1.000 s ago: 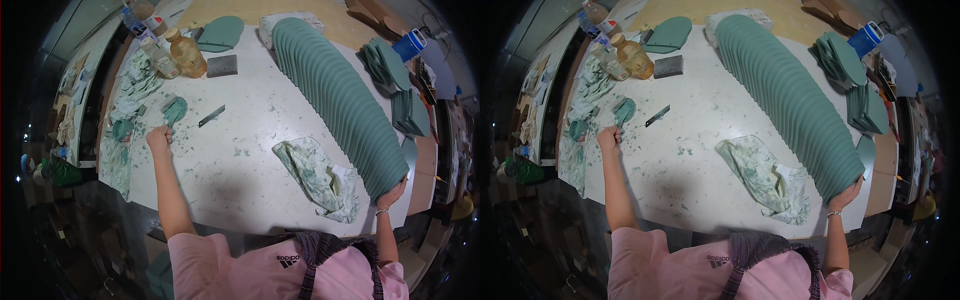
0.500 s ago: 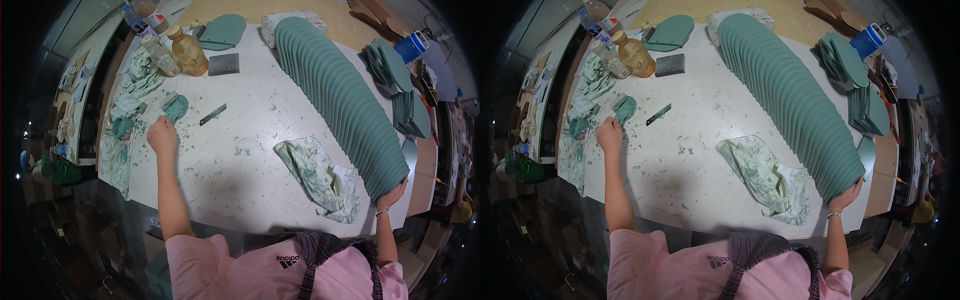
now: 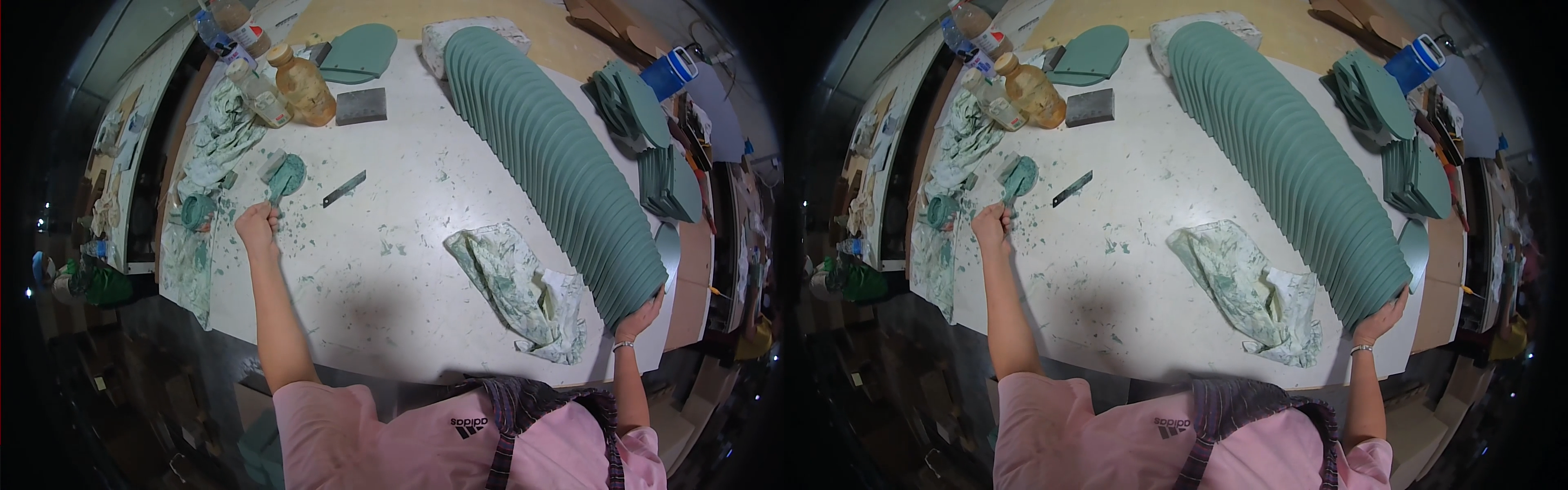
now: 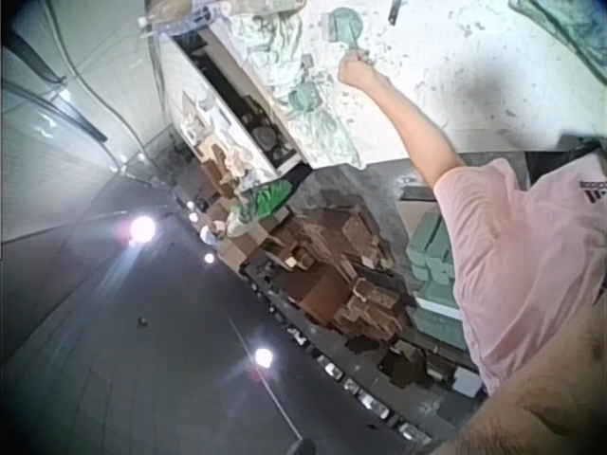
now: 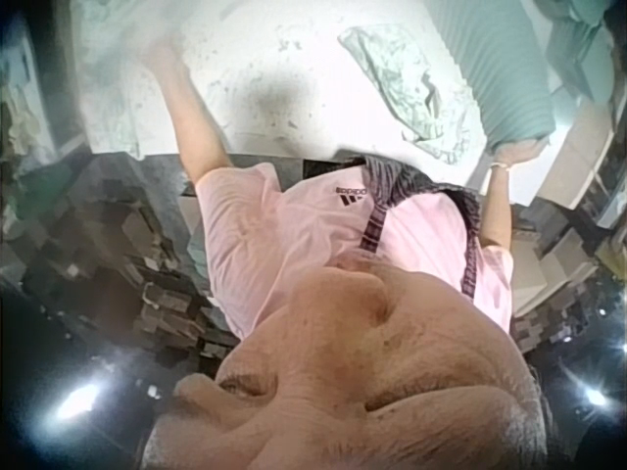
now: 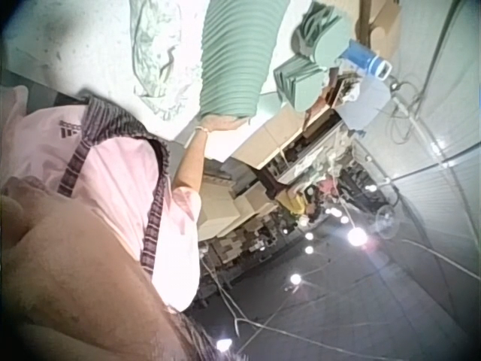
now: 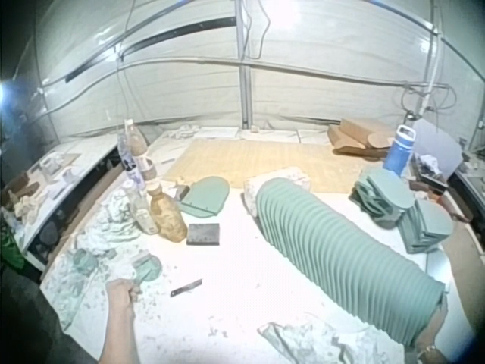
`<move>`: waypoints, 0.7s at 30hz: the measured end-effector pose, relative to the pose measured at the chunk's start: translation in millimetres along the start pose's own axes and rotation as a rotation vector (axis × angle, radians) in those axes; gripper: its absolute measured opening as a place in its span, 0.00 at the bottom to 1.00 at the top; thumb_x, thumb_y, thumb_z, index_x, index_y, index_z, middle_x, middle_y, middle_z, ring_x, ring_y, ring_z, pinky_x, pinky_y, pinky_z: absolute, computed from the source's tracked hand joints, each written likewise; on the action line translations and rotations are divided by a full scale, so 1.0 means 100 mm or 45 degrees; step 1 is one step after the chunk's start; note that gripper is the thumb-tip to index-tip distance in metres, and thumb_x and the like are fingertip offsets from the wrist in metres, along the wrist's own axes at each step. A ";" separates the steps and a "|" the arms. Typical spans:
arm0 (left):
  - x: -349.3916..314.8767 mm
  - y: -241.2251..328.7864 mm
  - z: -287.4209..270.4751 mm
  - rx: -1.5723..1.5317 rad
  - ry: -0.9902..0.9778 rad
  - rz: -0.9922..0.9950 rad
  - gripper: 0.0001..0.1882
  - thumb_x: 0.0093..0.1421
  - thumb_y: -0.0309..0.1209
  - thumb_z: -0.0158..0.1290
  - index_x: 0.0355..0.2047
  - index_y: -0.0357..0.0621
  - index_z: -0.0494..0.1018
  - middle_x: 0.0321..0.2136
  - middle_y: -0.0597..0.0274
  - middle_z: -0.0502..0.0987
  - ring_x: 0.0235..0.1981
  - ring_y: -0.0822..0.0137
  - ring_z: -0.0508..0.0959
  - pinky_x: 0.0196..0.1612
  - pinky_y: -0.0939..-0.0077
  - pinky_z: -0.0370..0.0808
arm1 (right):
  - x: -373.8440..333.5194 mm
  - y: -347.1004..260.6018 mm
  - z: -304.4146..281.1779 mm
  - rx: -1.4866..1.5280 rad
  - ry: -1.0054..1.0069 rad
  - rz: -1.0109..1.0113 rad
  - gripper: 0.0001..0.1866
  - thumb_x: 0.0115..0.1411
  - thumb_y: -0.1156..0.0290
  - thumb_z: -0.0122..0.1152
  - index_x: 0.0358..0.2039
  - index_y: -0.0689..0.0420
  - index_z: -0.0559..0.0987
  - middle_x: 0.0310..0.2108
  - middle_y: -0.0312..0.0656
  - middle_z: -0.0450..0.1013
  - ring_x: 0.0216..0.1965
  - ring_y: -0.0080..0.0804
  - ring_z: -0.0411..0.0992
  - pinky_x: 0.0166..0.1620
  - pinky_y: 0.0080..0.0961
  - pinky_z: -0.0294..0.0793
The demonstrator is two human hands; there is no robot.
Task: The person rubs the edges of a stack of green curved parts with a small block, wipes the surfaces with a cloth, and pulls off small pieces of excess material by hand.
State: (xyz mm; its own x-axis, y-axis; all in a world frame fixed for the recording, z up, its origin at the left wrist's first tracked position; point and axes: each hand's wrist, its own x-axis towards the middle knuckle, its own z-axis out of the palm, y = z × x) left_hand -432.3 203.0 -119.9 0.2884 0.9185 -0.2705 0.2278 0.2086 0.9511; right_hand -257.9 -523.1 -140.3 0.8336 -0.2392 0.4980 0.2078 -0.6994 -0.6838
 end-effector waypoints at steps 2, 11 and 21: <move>0.02 -0.03 -0.02 0.025 -0.004 0.042 0.06 0.62 0.23 0.54 0.29 0.33 0.76 0.20 0.62 0.76 0.15 0.77 0.68 0.18 0.84 0.64 | 0.00 0.02 0.00 0.001 -0.003 -0.002 0.31 0.63 0.66 0.37 0.63 0.72 0.64 0.64 0.57 0.63 0.67 0.49 0.59 0.70 0.38 0.50; 0.01 -0.13 -0.03 0.044 0.019 0.141 0.06 0.61 0.23 0.55 0.28 0.32 0.77 0.20 0.61 0.76 0.16 0.77 0.68 0.19 0.84 0.63 | -0.06 0.07 -0.03 -0.041 0.014 -0.030 0.31 0.65 0.64 0.37 0.63 0.72 0.64 0.65 0.57 0.62 0.67 0.49 0.58 0.70 0.38 0.50; 0.05 -0.26 -0.12 -0.613 -0.297 -0.293 0.07 0.67 0.29 0.51 0.32 0.41 0.71 0.22 0.68 0.70 0.20 0.75 0.66 0.21 0.82 0.65 | -0.13 0.13 0.05 -0.198 0.090 -0.068 0.28 0.65 0.67 0.43 0.65 0.63 0.64 0.64 0.52 0.63 0.66 0.47 0.59 0.69 0.39 0.53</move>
State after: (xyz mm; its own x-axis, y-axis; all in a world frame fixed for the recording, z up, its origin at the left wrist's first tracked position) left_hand -447.7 205.8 -143.9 0.4912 0.7445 -0.4521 -0.1241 0.5735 0.8097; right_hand -263.4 -526.2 -158.4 0.7844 -0.2414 0.5714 0.1651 -0.8067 -0.5674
